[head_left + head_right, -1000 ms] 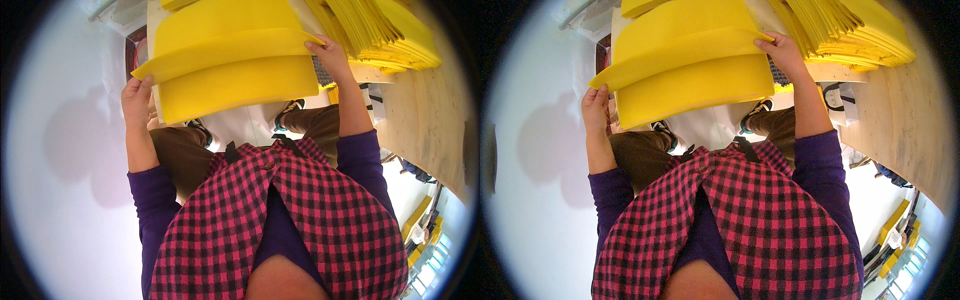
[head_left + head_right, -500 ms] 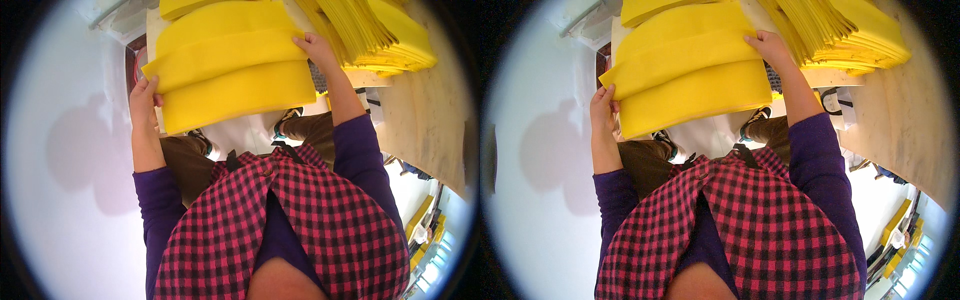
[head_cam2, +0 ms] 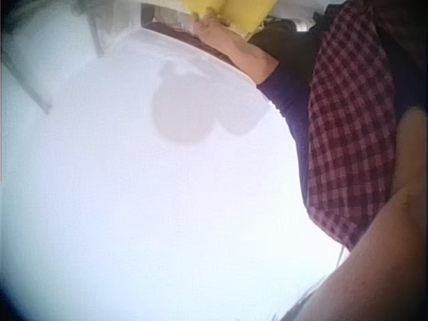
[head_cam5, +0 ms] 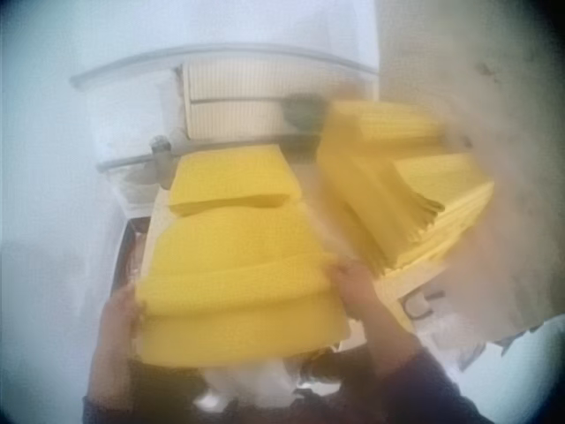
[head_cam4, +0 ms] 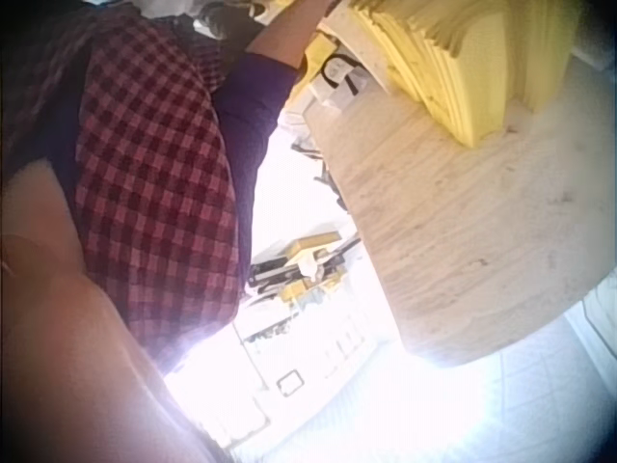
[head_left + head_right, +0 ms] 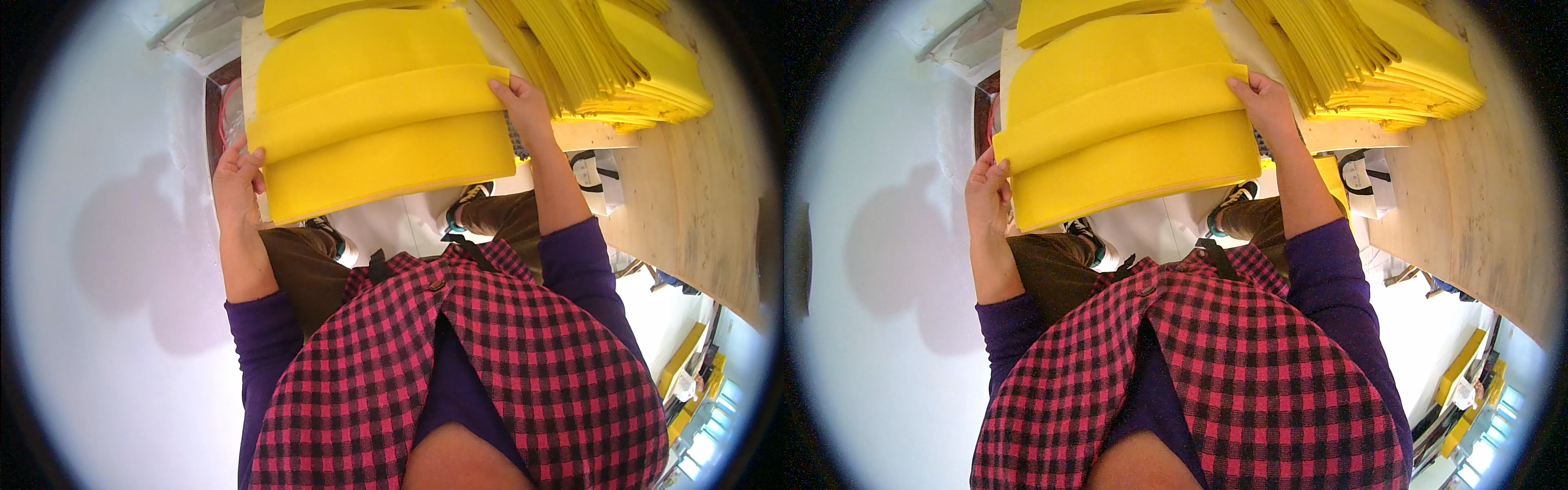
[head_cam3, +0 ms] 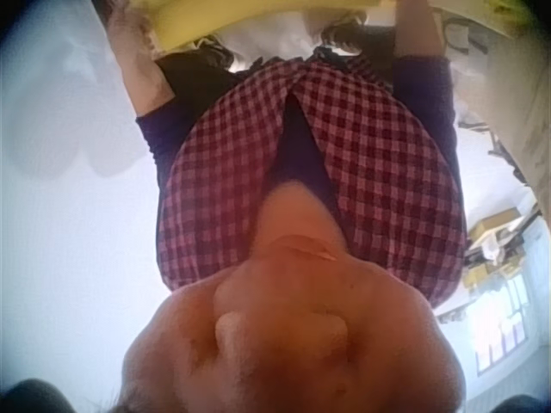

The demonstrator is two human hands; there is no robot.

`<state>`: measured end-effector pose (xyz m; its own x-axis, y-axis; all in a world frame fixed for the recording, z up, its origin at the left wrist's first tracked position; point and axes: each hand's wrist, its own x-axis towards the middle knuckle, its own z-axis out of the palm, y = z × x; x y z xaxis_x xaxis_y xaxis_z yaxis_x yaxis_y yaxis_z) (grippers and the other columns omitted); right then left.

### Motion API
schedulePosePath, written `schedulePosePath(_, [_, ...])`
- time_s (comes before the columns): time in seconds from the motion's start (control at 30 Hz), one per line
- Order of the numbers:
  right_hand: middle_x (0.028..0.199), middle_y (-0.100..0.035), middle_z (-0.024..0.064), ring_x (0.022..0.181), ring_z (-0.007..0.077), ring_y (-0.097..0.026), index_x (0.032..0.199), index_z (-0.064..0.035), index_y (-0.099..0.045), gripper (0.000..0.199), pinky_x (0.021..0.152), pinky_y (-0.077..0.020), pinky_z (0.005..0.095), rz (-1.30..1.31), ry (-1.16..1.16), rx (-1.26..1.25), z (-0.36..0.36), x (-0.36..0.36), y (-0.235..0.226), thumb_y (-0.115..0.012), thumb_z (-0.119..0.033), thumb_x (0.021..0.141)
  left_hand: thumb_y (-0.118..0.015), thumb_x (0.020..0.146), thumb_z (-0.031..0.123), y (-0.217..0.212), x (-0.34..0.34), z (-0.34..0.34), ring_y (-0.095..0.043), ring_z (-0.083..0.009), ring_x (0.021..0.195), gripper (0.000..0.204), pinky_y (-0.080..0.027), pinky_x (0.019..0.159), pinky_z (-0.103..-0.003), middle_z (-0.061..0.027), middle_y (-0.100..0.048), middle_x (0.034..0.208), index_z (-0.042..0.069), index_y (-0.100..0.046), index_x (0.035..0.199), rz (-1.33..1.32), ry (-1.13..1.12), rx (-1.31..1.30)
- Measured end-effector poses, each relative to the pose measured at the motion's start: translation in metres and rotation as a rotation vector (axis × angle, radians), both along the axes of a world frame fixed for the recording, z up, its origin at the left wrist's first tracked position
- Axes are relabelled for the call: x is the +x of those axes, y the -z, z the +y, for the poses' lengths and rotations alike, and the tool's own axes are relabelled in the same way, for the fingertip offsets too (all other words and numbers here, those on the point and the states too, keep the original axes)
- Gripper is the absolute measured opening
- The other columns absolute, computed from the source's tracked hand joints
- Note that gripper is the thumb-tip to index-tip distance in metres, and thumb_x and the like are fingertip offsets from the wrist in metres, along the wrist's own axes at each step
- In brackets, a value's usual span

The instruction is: The person folds multiple yellow foam sheets by hand on a wooden workbench. They fold each sheet in half, align the edges, and stack the folded pieces into a growing pile.

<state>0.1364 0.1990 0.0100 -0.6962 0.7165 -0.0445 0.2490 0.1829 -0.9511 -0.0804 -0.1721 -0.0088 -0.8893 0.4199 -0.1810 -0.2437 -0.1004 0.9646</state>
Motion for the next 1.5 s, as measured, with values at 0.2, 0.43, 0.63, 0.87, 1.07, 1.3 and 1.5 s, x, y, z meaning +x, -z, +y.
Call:
schedulePosePath(0.2, [0.087,-0.067,0.0031,0.074,0.0091,-0.058,0.103,0.003,-0.065,0.029,0.067,-0.047,0.0248,0.049,0.044,-0.128,-0.012,0.007,0.004,-0.066,-0.022,0.089,-0.064,0.085,0.004,-0.003,-0.008,-0.001,-0.048,-0.0061,0.05,0.041,-0.034,0.044,-0.019,-0.003,-0.065,0.079,-0.001,-0.052,0.125,-0.01,-0.017,0.025])
schedulePosePath(0.43, [0.085,-0.067,0.0031,0.071,0.009,-0.058,0.103,0.0032,-0.065,0.029,0.066,-0.0469,0.0244,0.021,0.045,-0.038,-0.011,0.007,0.008,-0.063,-0.023,0.09,-0.057,0.092,0.013,-0.001,-0.012,0.0,-0.065,-0.0134,0.069,0.03,-0.048,0.058,-0.022,-0.0071,-0.067,0.095,0.0,-0.055,0.119,-0.158,0.057,0.061])
schedulePosePath(0.63, [0.089,-0.066,0.0029,0.076,0.0087,-0.058,0.105,0.0017,-0.064,0.031,0.07,-0.0467,0.0242,0.046,0.064,-0.103,-0.02,0.01,0.001,-0.061,-0.026,0.092,-0.055,0.093,0.014,-0.003,-0.011,0.0,-0.067,-0.0168,0.074,0.031,-0.051,0.063,-0.022,-0.0091,-0.067,0.098,0.0,-0.054,0.121,-0.174,0.056,0.014])
schedulePosePath(0.87, [0.09,-0.065,0.0026,0.079,0.0082,-0.057,0.106,-0.0018,-0.064,0.029,0.072,-0.0455,0.0228,0.069,0.058,-0.057,-0.02,0.017,0.0,-0.06,-0.027,0.094,-0.058,0.087,0.001,-0.004,-0.007,0.001,-0.065,-0.0138,0.077,0.04,-0.05,0.064,-0.022,-0.0087,-0.067,0.096,0.001,-0.05,0.127,-0.11,0.055,-0.009])
schedulePosePath(1.07, [0.089,-0.064,0.0021,0.078,0.0076,-0.056,0.113,-0.0023,-0.061,0.031,0.072,-0.0451,0.0223,0.097,0.073,-0.029,-0.021,0.02,0.002,-0.06,-0.026,0.093,-0.059,0.083,-0.007,-0.002,-0.009,0.001,-0.063,-0.0115,0.078,0.055,-0.049,0.066,-0.023,-0.0071,-0.068,0.095,0.001,-0.043,0.134,-0.075,0.123,0.025])
schedulePosePath(1.3, [0.099,-0.063,0.0046,0.09,0.0126,-0.057,0.115,-0.004,-0.061,0.034,0.082,-0.0453,0.0266,0.097,0.07,0.124,-0.017,0.023,0.005,-0.065,-0.026,0.089,-0.056,0.079,-0.012,-0.002,-0.006,-0.002,-0.062,-0.0103,0.079,0.067,-0.048,0.07,-0.022,-0.0056,-0.068,0.095,0.005,-0.037,0.142,-0.019,0.196,0.027])
schedulePosePath(1.5, [0.111,-0.062,0.0104,0.108,0.029,-0.054,0.11,-0.0073,-0.063,0.038,0.094,-0.0417,0.0382,0.032,-0.055,0.888,-0.039,0.021,-0.021,-0.073,-0.025,0.078,-0.056,0.079,-0.012,-0.001,-0.004,-0.001,-0.062,-0.0103,0.08,0.069,-0.047,0.071,-0.022,-0.0053,-0.068,0.094,0.005,-0.036,0.143,0.004,0.194,0.017])
